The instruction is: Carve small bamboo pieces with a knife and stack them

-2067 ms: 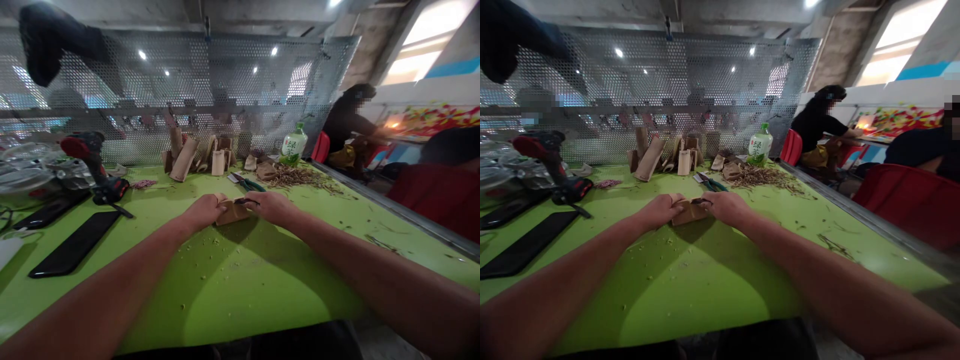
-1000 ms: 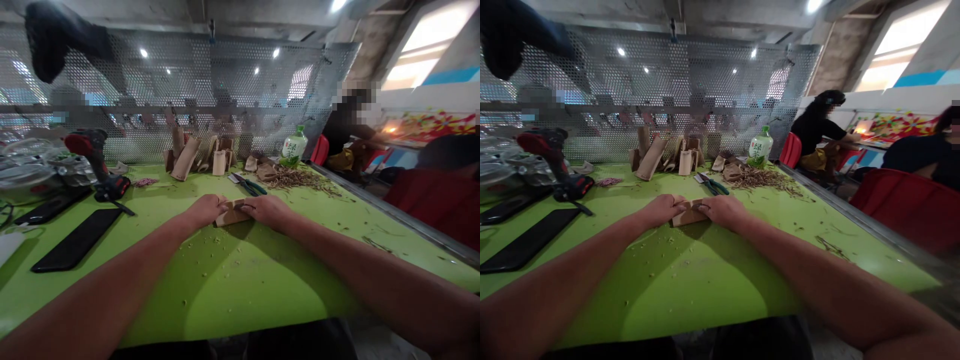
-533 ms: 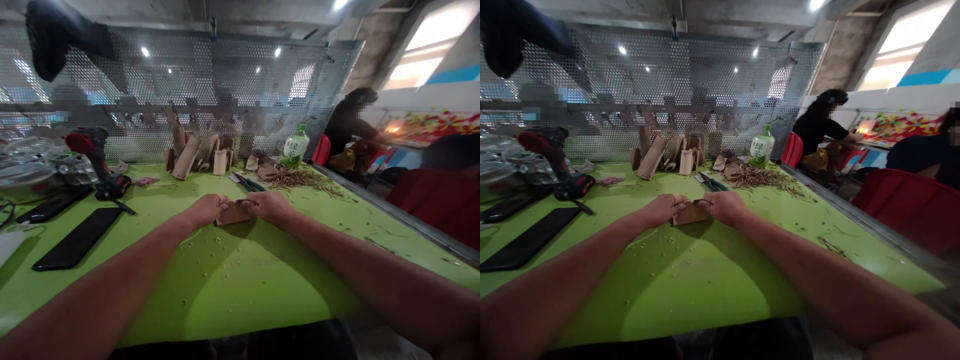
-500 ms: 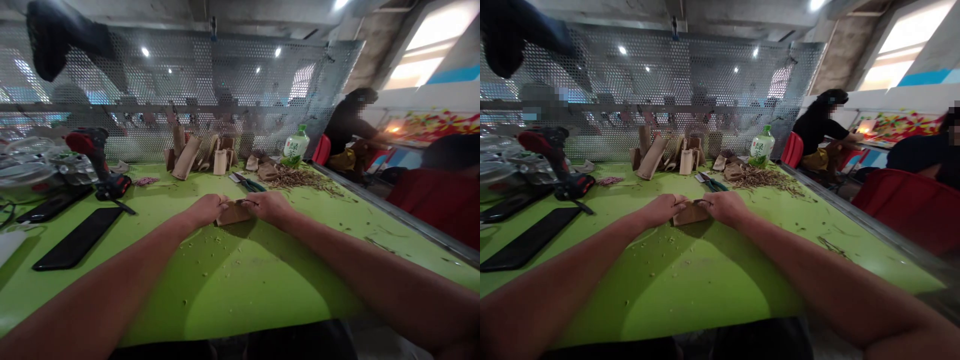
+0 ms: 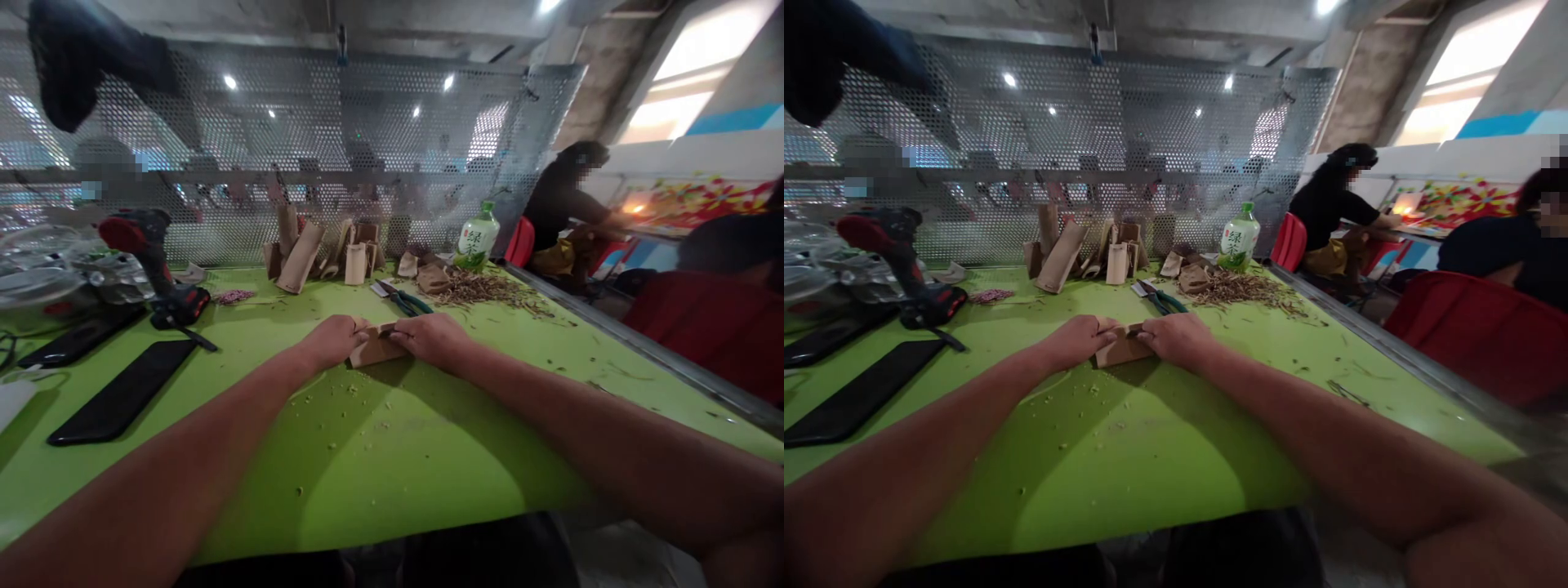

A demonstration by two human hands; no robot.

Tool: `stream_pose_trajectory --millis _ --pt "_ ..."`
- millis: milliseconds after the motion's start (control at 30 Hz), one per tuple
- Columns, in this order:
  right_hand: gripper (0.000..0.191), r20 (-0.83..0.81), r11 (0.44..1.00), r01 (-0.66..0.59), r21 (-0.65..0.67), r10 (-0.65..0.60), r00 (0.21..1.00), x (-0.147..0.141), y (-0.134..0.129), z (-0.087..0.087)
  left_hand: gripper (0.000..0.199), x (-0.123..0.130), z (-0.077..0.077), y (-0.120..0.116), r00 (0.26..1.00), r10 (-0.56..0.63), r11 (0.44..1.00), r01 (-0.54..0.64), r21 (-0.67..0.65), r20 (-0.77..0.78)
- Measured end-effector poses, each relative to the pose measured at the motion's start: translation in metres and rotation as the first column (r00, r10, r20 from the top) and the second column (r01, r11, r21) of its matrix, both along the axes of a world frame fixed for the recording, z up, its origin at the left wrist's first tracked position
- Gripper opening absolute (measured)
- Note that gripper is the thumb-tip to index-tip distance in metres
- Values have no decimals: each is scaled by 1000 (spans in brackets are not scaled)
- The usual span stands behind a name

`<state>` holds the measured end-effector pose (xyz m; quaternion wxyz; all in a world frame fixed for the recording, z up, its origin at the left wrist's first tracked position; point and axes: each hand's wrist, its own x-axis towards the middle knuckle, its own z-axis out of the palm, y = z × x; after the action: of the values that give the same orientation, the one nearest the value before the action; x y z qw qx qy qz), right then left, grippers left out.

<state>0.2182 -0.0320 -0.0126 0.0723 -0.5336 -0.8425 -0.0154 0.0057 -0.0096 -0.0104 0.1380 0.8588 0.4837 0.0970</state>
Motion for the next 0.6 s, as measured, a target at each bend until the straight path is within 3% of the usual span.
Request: stream_pose_trajectory --millis 267,600 --pt "34 -3 991 42 130 -42 999 4 4 -10 37 0 -2 4 1000 -12 1000 12 -15 7" --pt "30 20 989 4 151 -7 1000 3 4 -10 35 0 -2 6 1000 -4 1000 4 -10 -5"
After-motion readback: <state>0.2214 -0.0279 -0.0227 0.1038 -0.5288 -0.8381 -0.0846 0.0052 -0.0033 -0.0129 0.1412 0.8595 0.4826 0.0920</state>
